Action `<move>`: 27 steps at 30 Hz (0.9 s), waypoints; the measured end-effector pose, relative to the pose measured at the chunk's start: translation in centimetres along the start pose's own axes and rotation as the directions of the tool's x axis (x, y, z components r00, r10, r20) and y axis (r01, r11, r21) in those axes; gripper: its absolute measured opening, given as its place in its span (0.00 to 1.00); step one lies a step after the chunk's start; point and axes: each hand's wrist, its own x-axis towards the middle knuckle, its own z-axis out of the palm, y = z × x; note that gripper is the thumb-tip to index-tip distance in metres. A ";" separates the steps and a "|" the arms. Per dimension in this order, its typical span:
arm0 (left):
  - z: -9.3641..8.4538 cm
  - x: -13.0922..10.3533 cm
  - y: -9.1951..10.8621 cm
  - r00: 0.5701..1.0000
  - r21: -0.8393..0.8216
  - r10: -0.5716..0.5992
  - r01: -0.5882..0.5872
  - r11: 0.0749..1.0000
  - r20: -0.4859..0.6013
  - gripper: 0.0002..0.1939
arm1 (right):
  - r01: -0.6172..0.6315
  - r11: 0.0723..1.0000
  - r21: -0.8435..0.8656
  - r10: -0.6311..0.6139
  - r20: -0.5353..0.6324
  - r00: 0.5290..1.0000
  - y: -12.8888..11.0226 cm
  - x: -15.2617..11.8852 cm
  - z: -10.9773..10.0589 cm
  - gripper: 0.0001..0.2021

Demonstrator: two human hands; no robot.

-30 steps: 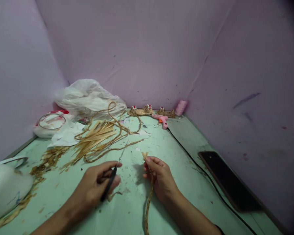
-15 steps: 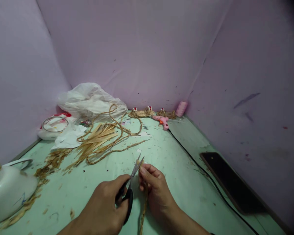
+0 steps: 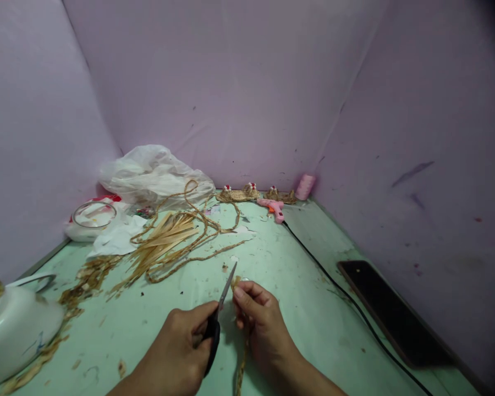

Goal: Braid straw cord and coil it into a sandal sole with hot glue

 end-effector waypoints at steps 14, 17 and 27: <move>-1.3 0.2 -0.5 0.959 0.459 0.135 -0.005 0.889 -0.251 0.18 | -0.124 0.973 0.193 0.134 -0.039 0.990 -2.2 0.5 -0.2 0.16; -0.9 -0.1 -0.9 0.947 0.588 0.241 -0.073 0.805 -0.213 0.20 | -0.180 0.954 0.241 0.190 -0.017 0.982 -2.6 0.5 -0.2 0.17; 0.4 0.1 -3.3 0.896 0.695 0.401 -0.165 0.700 -0.192 0.24 | -0.158 0.957 0.244 0.167 -0.015 0.986 -2.3 0.0 0.1 0.16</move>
